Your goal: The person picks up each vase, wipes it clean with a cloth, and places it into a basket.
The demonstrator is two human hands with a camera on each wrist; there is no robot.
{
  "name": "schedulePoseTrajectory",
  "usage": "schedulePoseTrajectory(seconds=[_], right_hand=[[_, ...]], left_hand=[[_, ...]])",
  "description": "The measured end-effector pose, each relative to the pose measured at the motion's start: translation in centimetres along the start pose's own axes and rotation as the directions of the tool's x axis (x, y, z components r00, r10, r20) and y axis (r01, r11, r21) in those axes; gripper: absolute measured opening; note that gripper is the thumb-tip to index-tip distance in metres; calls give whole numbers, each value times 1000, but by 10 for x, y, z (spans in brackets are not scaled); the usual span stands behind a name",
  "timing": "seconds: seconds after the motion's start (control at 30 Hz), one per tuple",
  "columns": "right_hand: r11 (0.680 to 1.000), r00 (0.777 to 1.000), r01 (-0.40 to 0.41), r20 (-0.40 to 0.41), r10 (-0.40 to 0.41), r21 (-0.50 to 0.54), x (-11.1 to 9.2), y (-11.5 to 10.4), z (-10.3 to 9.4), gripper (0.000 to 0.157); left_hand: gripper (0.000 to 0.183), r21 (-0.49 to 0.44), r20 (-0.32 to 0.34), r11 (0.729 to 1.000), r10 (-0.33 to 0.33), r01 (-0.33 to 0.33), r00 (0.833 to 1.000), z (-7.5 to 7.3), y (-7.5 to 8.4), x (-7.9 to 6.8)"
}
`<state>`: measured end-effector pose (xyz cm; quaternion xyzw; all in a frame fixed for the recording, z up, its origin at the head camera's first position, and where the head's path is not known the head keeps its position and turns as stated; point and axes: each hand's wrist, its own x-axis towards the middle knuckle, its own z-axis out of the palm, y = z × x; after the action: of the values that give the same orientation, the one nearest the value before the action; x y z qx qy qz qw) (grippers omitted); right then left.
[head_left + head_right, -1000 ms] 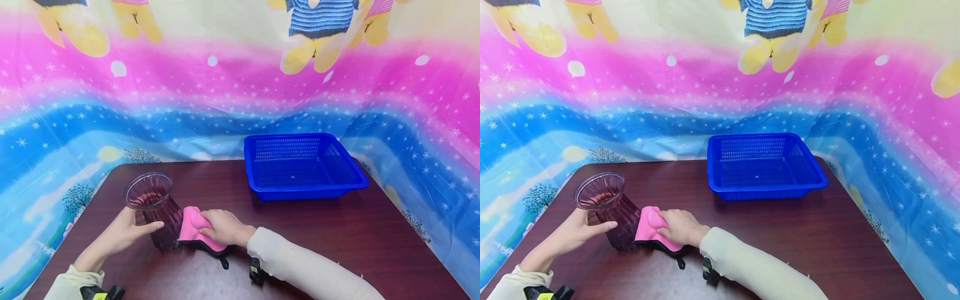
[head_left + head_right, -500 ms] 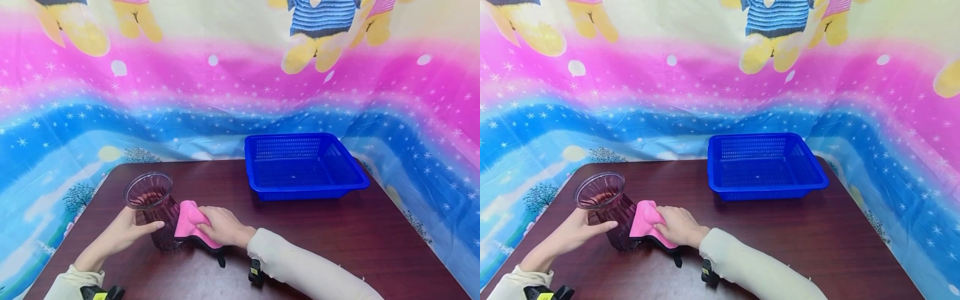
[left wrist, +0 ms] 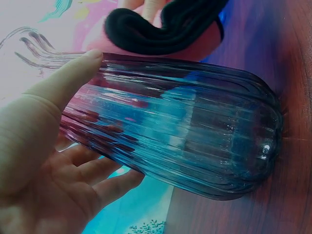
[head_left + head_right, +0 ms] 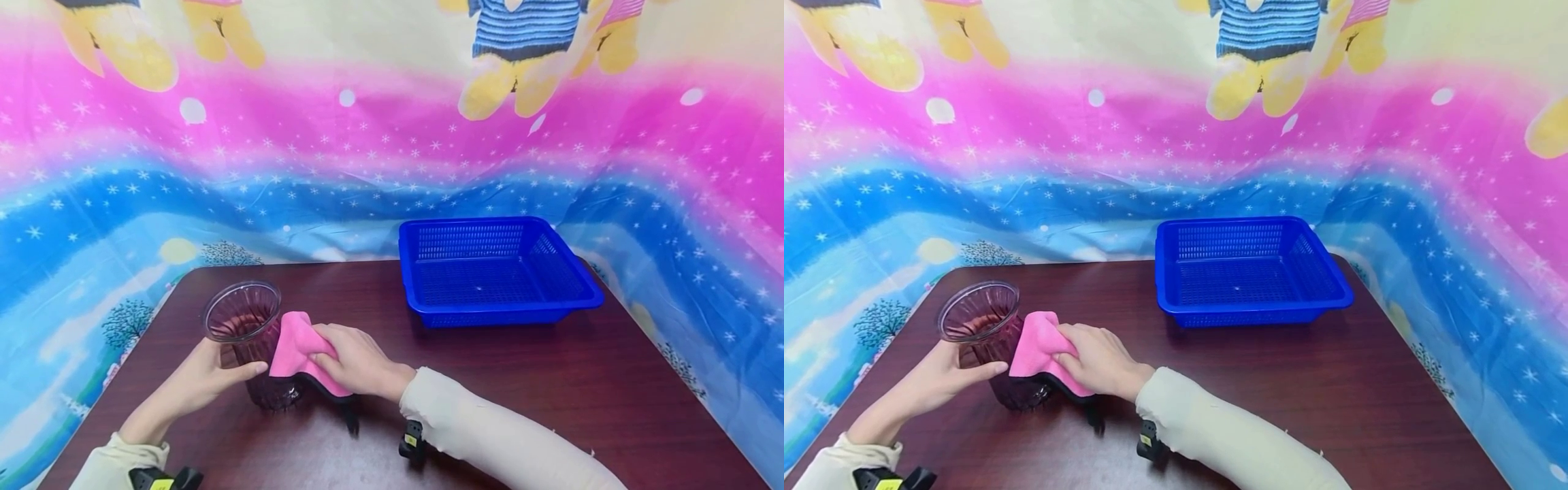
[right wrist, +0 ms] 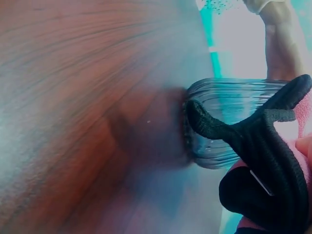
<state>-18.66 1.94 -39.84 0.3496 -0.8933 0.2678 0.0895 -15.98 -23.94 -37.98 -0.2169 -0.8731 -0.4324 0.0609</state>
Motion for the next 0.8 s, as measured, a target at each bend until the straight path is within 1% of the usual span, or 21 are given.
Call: schedulePoseTrajectory(seconds=[0.03,0.2,0.4,0.53,0.8], right_hand=[[1000,1000,3,-5,-3,8,1,-1,-1,15],[999,1000,9,-19,-9,32,5,-6,-8,11],[1000,999,13,-34,-13,22,8,-12,-14,15],[1000,1000,4,-25,-3,18,10,-13,-15,17],[1000,1000,-16,-12,16,21,11,-14,-16,23]], left_hand=[[67,-1,0,1000,4,-4,1000,0,0,0],[66,-43,17,999,30,-29,999,0,-2,0],[66,-74,33,996,45,-42,998,-1,-3,0],[66,-90,43,995,49,-45,998,-2,-3,0],[65,-79,39,996,33,-30,999,-2,-1,0]])
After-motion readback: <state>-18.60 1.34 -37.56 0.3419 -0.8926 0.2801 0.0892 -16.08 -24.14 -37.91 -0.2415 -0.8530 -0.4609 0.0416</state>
